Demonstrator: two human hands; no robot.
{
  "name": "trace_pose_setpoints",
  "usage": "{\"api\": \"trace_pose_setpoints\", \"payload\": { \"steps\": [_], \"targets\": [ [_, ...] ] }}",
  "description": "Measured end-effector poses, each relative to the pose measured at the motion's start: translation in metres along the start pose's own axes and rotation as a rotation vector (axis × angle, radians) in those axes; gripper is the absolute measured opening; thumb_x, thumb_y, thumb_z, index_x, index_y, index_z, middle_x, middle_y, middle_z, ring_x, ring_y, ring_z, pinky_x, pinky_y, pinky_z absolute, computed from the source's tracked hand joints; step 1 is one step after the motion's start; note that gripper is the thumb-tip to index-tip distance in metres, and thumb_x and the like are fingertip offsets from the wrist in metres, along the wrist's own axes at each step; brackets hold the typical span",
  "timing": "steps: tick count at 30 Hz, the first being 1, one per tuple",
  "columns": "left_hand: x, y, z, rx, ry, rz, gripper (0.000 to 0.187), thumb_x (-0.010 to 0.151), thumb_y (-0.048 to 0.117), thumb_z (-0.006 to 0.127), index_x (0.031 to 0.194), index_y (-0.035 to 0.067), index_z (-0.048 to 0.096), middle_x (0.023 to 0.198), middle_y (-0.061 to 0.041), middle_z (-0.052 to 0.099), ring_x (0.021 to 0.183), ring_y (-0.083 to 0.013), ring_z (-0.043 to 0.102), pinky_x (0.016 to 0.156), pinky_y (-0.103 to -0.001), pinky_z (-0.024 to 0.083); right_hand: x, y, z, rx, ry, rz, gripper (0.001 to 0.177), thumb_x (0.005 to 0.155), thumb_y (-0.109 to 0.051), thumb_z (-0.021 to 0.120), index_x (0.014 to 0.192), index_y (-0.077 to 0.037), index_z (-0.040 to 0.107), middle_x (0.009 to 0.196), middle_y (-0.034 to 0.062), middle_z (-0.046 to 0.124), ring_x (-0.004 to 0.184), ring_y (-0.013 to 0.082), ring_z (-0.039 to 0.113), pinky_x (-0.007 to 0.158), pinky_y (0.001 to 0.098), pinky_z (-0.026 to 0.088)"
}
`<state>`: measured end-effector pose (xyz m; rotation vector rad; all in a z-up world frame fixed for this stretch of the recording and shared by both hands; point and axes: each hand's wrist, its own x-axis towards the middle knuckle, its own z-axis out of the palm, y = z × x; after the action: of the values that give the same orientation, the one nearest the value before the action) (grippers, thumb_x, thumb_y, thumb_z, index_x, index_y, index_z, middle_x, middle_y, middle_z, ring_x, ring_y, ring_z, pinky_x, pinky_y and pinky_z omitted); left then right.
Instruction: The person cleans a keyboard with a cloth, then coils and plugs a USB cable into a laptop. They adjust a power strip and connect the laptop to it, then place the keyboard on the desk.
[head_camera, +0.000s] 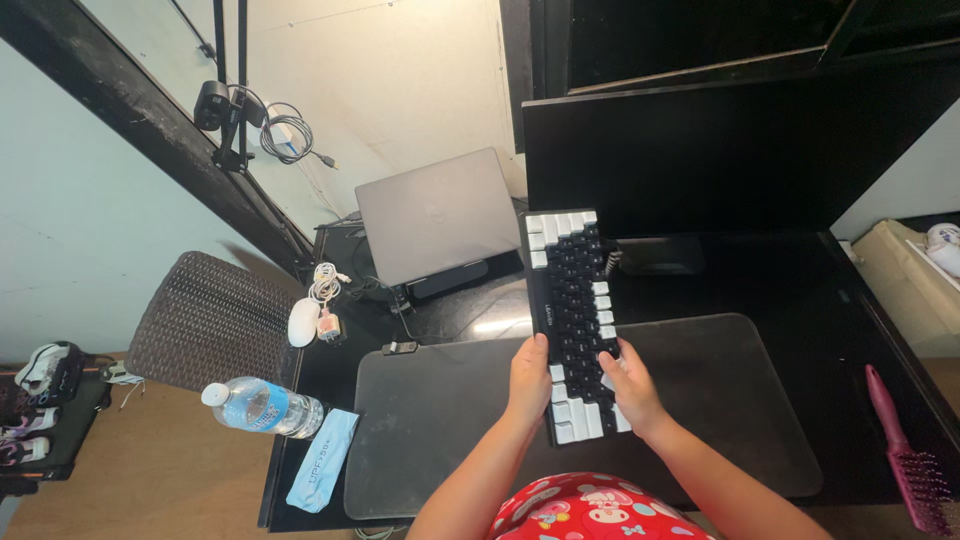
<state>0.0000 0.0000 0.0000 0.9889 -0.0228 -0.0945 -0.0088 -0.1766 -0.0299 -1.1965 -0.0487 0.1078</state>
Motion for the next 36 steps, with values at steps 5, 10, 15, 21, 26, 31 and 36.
{"api": "trace_pose_setpoints", "payload": {
  "steps": [5,10,15,21,26,31,36],
  "targets": [
    [0.0,-0.005,-0.008,0.078,-0.103,0.087,0.047,0.113,0.043,0.048,0.122,-0.001,0.063,0.115,-0.011,0.069,0.105,-0.0159,0.064,0.098,-0.035,0.049,-0.01,-0.015,-0.004,0.178,-0.109,0.157,0.044,0.103,-0.037,0.051,0.13,-0.002,0.055,0.107,0.0083,0.07,0.092,0.0136,0.068,0.083,0.032,0.055],
    [0.011,0.004,0.004,0.125,-0.103,0.07,0.066,0.101,0.058,0.05,0.144,0.009,0.053,0.138,-0.006,0.063,0.127,-0.0124,0.058,0.108,-0.033,0.041,-0.013,-0.01,-0.014,0.295,-0.14,0.384,0.046,0.102,-0.048,0.048,0.11,-0.006,0.062,0.076,0.0047,0.069,0.06,0.0121,0.067,0.052,0.0288,0.055],
    [0.026,0.008,0.006,-0.269,-0.375,-0.29,0.071,0.09,0.061,0.063,0.144,0.017,0.05,0.127,-0.012,0.067,0.12,-0.0228,0.064,0.101,-0.043,0.051,-0.016,-0.01,-0.012,0.189,-0.138,0.503,0.05,0.099,-0.052,0.049,0.108,-0.005,0.063,0.073,0.0048,0.068,0.056,0.012,0.066,0.049,0.0279,0.054],
    [0.036,-0.027,-0.025,-0.348,-0.373,0.026,0.063,0.089,0.06,0.071,0.12,0.006,0.06,0.116,-0.01,0.072,0.118,-0.024,0.071,0.103,-0.041,0.058,-0.013,0.0,-0.004,0.008,-0.163,0.417,0.04,0.096,-0.044,0.05,0.102,-0.007,0.063,0.078,0.0085,0.071,0.056,0.017,0.069,0.054,0.0302,0.057],
    [0.043,-0.038,-0.046,-0.406,-0.05,-0.213,0.054,0.089,0.052,0.077,0.119,0.009,0.061,0.109,-0.006,0.07,0.1,-0.0239,0.07,0.091,-0.043,0.06,0.001,0.019,-0.02,-0.118,-0.038,0.155,0.021,0.103,-0.022,0.058,0.105,-0.002,0.063,0.084,0.006,0.065,0.073,0.011,0.062,0.064,0.0282,0.052],
    [0.042,-0.024,-0.056,-0.38,0.101,-0.432,0.055,0.082,0.061,0.069,0.115,0.017,0.063,0.102,-0.007,0.071,0.095,-0.0269,0.07,0.083,-0.051,0.059,-0.005,0.006,-0.025,-0.028,0.075,-0.051,0.021,0.104,-0.019,0.049,0.107,-0.005,0.064,0.099,0.0107,0.074,0.089,0.0172,0.07,0.085,0.0304,0.055],
    [0.042,-0.03,-0.064,-0.468,0.008,-0.446,0.063,0.09,0.065,0.067,0.122,0.011,0.064,0.112,-0.011,0.072,0.104,-0.0302,0.071,0.093,-0.052,0.057,-0.033,-0.035,0.002,-0.384,0.019,-0.367,0.022,0.105,-0.015,0.055,0.116,0.0,0.068,0.129,0.018,0.068,0.11,0.0233,0.065,0.093,0.0323,0.051]
  ]
}}
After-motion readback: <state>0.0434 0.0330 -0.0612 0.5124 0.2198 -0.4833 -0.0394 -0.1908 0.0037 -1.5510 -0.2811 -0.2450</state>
